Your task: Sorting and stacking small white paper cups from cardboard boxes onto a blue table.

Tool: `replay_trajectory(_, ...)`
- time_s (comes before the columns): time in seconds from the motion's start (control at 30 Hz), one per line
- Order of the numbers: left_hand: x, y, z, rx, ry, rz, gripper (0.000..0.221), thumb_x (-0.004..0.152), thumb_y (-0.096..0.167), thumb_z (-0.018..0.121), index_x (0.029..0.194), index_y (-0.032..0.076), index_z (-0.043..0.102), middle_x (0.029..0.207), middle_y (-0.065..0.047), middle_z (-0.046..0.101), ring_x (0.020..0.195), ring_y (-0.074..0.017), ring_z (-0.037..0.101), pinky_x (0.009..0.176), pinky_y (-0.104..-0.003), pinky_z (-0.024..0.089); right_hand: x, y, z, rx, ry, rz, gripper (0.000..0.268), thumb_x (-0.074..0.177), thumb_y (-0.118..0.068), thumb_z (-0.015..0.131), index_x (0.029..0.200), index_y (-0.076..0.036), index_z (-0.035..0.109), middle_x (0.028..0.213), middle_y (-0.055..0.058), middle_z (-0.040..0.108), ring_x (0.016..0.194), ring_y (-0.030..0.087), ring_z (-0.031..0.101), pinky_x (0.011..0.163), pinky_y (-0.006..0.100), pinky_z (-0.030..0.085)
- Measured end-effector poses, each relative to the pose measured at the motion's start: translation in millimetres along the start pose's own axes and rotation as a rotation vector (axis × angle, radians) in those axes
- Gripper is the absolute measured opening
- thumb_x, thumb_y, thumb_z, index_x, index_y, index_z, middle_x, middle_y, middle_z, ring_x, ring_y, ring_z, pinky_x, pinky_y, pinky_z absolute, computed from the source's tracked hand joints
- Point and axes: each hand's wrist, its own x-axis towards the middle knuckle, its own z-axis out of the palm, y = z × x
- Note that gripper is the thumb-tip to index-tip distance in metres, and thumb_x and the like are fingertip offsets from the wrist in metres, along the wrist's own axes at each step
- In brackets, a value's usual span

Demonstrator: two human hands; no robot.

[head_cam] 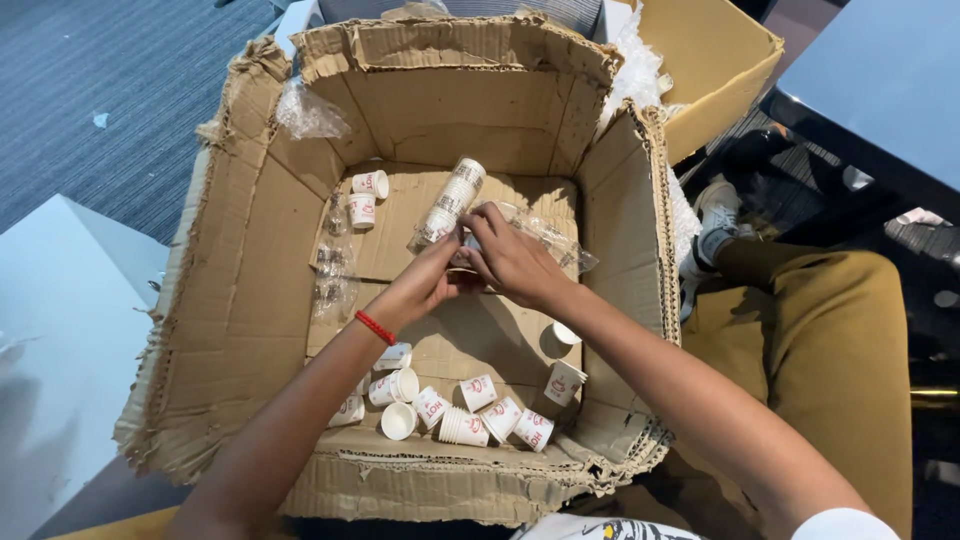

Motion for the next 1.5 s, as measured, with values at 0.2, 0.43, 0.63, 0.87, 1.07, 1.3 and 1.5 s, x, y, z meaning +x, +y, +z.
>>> replay_trajectory(0.2,8.6,-22.4,-9.1,0.162,-0.072,-0.123,0.049,0.11,0.036,0.021,0.116,-0.004,0.05,0.092,-0.017,0.072,0.082,-0.0296,0.076,0.074,-0.04,0.063,-2.1,-8.6,-8.6,0.041,-0.098,-0.055,0.05,0.104,-0.04,0.054,0.141,-0.007,0.046,0.12,0.018,0.056,0.105,0.039,0.064,0.087,0.049,0.05)
replay_trajectory(0.43,-8.5,-25.5,12.9,0.933,0.006,0.008,0.055,0.102,0.048,0.039,0.117,0.0,0.061,0.095,-0.016,0.076,0.076,-0.0278,0.071,0.066,-0.039,0.059,6.6,18.4,-15.5,-0.037,0.041,0.157,0.039,0.102,-0.04,0.054,0.118,-0.005,0.062,0.106,0.018,0.07,0.092,0.038,0.068,0.08,0.048,0.053)
replay_trajectory(0.63,-57.5,-87.8,39.6,1.874,-0.694,-0.066,0.083,0.067,0.049,0.091,0.128,0.009,0.051,0.112,-0.018,0.068,0.106,-0.0418,0.062,0.086,-0.05,0.053,-0.3,44.4,12.0,-0.282,-0.305,0.262,0.037,0.096,-0.042,0.06,0.101,-0.007,0.071,0.096,0.019,0.072,0.092,0.04,0.068,0.081,0.051,0.053)
replay_trajectory(0.87,-16.6,-53.6,15.3,1.582,-0.357,0.03,0.066,0.081,0.041,0.079,0.131,0.008,0.052,0.102,-0.021,0.074,0.097,-0.0384,0.071,0.084,-0.049,0.056,-8.1,64.6,27.4,-0.299,-0.517,0.303,0.041,0.095,-0.046,0.059,0.105,-0.007,0.067,0.104,0.02,0.068,0.099,0.041,0.066,0.084,0.052,0.052)
replay_trajectory(1.07,29.3,-36.2,-35.0,0.953,0.243,0.186,0.065,0.079,0.037,0.087,0.123,0.005,0.052,0.105,-0.015,0.073,0.094,-0.0236,0.073,0.08,-0.036,0.058,6.5,51.9,5.2,-0.164,-0.172,0.349,0.044,0.103,-0.045,0.052,0.108,-0.002,0.061,0.108,0.023,0.066,0.099,0.043,0.065,0.085,0.052,0.051)
replay_trajectory(1.3,5.2,-17.3,1.5,0.099,0.177,0.008,0.047,0.095,0.028,0.068,0.134,0.013,0.047,0.115,-0.007,0.062,0.099,-0.0187,0.064,0.083,-0.033,0.058,6.8,44.9,13.3,0.131,0.079,0.135,0.037,0.108,-0.037,0.049,0.114,0.0,0.054,0.111,0.023,0.062,0.103,0.042,0.062,0.089,0.048,0.049)
replay_trajectory(1.5,18.1,-29.5,-13.1,0.014,0.062,0.093,0.035,0.106,0.026,0.052,0.13,0.001,0.053,0.119,-0.011,0.064,0.104,-0.0196,0.069,0.092,-0.037,0.062,2.8,44.9,15.9,0.186,-0.053,0.187,0.045,0.109,-0.042,0.042,0.126,-0.002,0.051,0.12,0.024,0.064,0.111,0.04,0.064,0.094,0.047,0.049)
